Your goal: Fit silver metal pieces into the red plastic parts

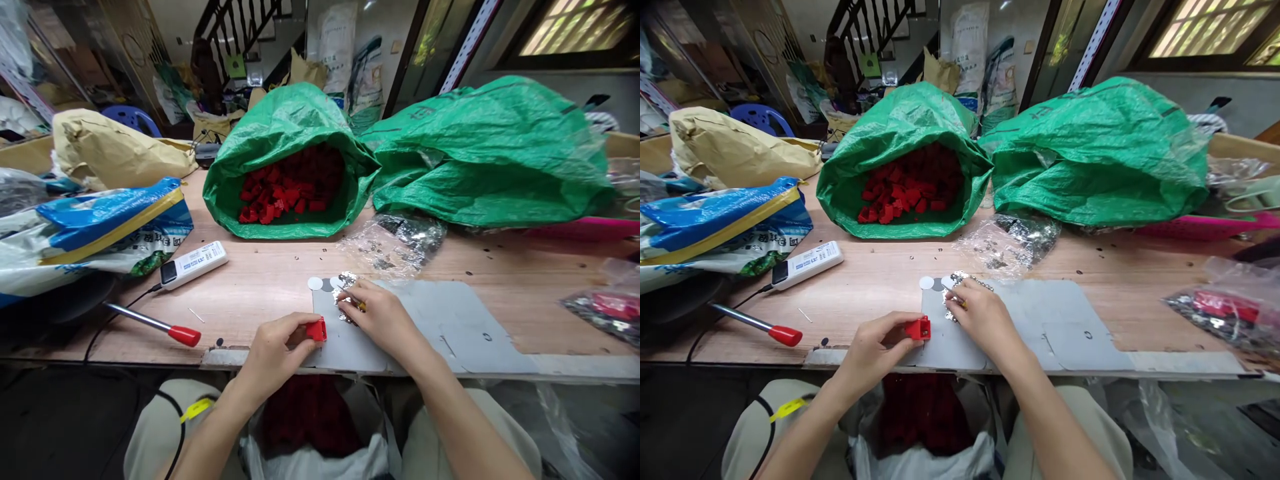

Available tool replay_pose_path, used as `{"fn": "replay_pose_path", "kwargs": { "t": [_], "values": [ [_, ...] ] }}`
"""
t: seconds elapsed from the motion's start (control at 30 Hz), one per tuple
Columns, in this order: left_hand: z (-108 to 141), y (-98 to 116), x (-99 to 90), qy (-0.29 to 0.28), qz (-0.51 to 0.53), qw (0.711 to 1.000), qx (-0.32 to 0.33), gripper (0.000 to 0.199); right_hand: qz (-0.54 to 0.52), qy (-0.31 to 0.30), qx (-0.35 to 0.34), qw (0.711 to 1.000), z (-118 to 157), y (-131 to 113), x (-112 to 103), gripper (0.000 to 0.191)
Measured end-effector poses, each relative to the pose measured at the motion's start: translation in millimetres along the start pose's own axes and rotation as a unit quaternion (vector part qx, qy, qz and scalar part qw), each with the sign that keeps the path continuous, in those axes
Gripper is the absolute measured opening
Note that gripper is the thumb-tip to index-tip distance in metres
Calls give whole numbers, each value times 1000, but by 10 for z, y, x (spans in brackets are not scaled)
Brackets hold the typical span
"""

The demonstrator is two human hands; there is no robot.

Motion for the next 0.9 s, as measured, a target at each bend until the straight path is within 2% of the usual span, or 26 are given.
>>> {"fn": "replay_pose_path", "kwargs": {
  "t": [0.1, 0.2, 0.47, 0.7, 0.9],
  "values": [
    [-16, 3, -15, -1, 1, 1000, -4, 26, 59, -29, -13, 998, -22, -70, 112, 17],
    [-26, 8, -31, -2, 8, 1000, -13, 24, 80, -38, -8, 996, -37, -86, 133, 13],
    [-29, -22, -47, 8, 15, 1000, -22, 24, -87, -34, -32, 995, -32, -155, 75, 10],
    [-27, -2, -55, 11, 14, 1000, -15, 24, -50, 14, -18, 999, 6, -44, -78, 18],
    [-32, 0, -54, 19, 14, 1000, -12, 24, -24, 3, -38, 999, -11, -199, 89, 16]
  ]
}}
Point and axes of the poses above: each hand's wrist, its own z-axis away from the middle knuckle, its own x-axis out of the palm, y = z × x, the point moved 10 cm from there along -z, towards the middle knuckle, and after that the axes turned 11 degrees about -x, right-handed, at the moved point
